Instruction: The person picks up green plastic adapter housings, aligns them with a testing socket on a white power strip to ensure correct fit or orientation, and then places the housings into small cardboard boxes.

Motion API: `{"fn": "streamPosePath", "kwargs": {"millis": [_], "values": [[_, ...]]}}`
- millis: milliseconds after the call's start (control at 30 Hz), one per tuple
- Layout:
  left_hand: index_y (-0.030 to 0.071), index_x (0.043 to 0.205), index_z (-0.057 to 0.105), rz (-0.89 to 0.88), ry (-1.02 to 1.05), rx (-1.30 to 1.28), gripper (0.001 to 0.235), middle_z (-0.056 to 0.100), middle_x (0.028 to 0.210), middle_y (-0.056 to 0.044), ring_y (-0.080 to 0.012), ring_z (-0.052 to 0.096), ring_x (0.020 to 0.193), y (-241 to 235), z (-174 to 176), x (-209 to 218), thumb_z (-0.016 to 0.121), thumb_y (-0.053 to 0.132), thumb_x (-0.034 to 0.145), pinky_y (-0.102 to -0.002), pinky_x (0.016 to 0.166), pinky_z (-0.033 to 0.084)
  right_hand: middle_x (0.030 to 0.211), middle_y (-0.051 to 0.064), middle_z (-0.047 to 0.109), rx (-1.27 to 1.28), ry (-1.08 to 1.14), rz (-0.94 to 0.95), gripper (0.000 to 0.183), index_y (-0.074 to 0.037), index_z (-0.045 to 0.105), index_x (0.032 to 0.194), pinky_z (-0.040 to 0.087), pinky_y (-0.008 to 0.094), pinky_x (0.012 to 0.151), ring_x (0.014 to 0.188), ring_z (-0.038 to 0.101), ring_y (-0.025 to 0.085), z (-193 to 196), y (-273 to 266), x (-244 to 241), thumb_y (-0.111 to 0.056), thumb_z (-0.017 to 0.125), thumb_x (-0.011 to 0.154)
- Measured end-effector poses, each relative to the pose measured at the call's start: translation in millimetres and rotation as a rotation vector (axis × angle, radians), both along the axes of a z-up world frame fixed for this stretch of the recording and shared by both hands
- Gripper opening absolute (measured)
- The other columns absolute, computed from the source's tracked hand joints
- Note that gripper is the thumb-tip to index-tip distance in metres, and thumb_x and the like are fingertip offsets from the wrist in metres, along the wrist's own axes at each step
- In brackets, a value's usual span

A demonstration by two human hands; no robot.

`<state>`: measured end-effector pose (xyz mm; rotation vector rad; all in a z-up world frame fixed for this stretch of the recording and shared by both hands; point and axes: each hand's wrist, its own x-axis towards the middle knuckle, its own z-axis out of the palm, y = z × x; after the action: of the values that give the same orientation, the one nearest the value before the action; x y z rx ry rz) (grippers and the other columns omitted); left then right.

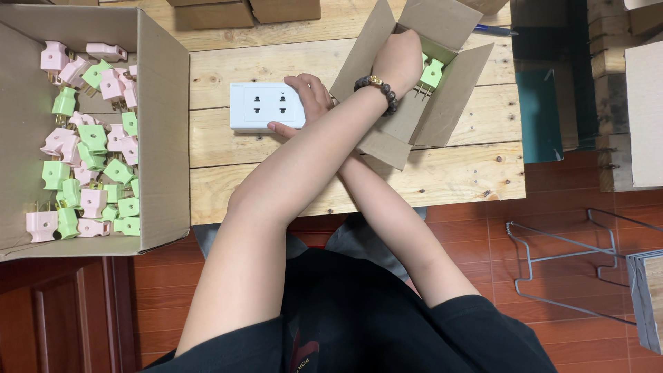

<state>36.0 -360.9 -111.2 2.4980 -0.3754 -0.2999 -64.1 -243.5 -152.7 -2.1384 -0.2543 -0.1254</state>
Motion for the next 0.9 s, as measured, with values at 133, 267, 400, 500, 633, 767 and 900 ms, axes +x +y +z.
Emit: {"fn": "streamPosePath", "kwargs": {"millis": [133, 267, 400, 500, 633, 767, 900], "values": [[0.008, 0.069, 0.045, -0.024, -0.008, 0.098, 0.022, 0.058, 0.071, -0.009, -0.0271, 0.052, 0.062, 4, 1, -5, 0.046, -0.013, 0.072, -0.04, 0.053, 0.044, 0.149, 0.003, 0.042, -0.029, -0.023, -0.011, 0.09, -0.028, 0.048, 0.15, 0.038, 0.042, 0.115, 0.145, 0.044, 0.02, 0, 0, 0, -0.066, 0.083, 0.076], [0.007, 0.07, 0.05, -0.046, -0.036, 0.1, 0.022, 0.063, 0.074, -0.011, -0.0288, 0.061, 0.063, 1, -4, -7, 0.044, -0.014, 0.073, -0.041, 0.052, 0.047, 0.146, 0.003, 0.045, -0.039, -0.074, -0.016, 0.09, -0.026, 0.048, 0.149, 0.041, 0.043, 0.11, 0.141, 0.048, 0.022, -5, -1, 2, -0.067, 0.083, 0.077], [0.006, 0.073, 0.052, -0.057, 0.066, -0.018, 0.023, 0.066, 0.079, -0.014, -0.0332, 0.063, 0.064, 13, 24, -15, 0.041, -0.013, 0.076, -0.044, 0.052, 0.048, 0.15, 0.007, 0.044, -0.037, -0.059, -0.017, 0.092, -0.028, 0.048, 0.148, 0.045, 0.043, 0.11, 0.146, 0.046, 0.025, -3, -3, 2, -0.064, 0.087, 0.073], [0.004, 0.074, 0.053, -0.171, 0.116, -0.071, 0.013, 0.067, 0.079, -0.015, -0.0308, 0.065, 0.064, 42, 68, -28, 0.048, -0.005, 0.083, -0.041, 0.05, 0.045, 0.149, 0.007, 0.046, 0.046, -0.022, 0.035, 0.091, -0.023, 0.051, 0.149, 0.035, 0.042, 0.117, 0.137, 0.05, 0.029, 24, -20, -11, -0.061, 0.087, 0.074], [0.01, 0.08, 0.058, -0.563, -0.195, 0.249, 0.017, 0.061, 0.081, -0.014, -0.0318, 0.06, 0.07, 112, 120, -60, 0.049, -0.004, 0.083, -0.045, 0.059, 0.047, 0.151, 0.004, 0.044, -0.08, 0.052, 0.003, 0.092, -0.026, 0.048, 0.15, 0.032, 0.052, 0.118, 0.139, 0.043, 0.042, 62, 4, -21, -0.065, 0.085, 0.076], [0.043, 0.119, 0.073, -0.404, -0.064, 0.532, 0.031, 0.053, 0.14, -0.011, -0.0587, 0.015, 0.153, 146, 133, -123, 0.056, 0.055, 0.096, -0.096, 0.086, 0.025, 0.153, 0.001, 0.041, -0.212, 0.125, -0.042, 0.093, -0.029, 0.044, 0.152, 0.03, 0.062, 0.119, 0.14, 0.037, 0.056, 91, 11, -31, -0.069, 0.082, 0.077], [0.01, 0.13, 0.071, -0.65, -0.273, 0.328, 0.04, 0.072, 0.124, -0.018, -0.0402, 0.049, 0.136, 145, 86, -150, 0.062, 0.036, 0.101, -0.078, 0.12, 0.01, 0.154, -0.001, 0.04, -0.321, 0.179, -0.08, 0.094, -0.031, 0.042, 0.153, 0.028, 0.07, 0.12, 0.141, 0.032, 0.066, 71, 2, -24, -0.072, 0.081, 0.078]]}}
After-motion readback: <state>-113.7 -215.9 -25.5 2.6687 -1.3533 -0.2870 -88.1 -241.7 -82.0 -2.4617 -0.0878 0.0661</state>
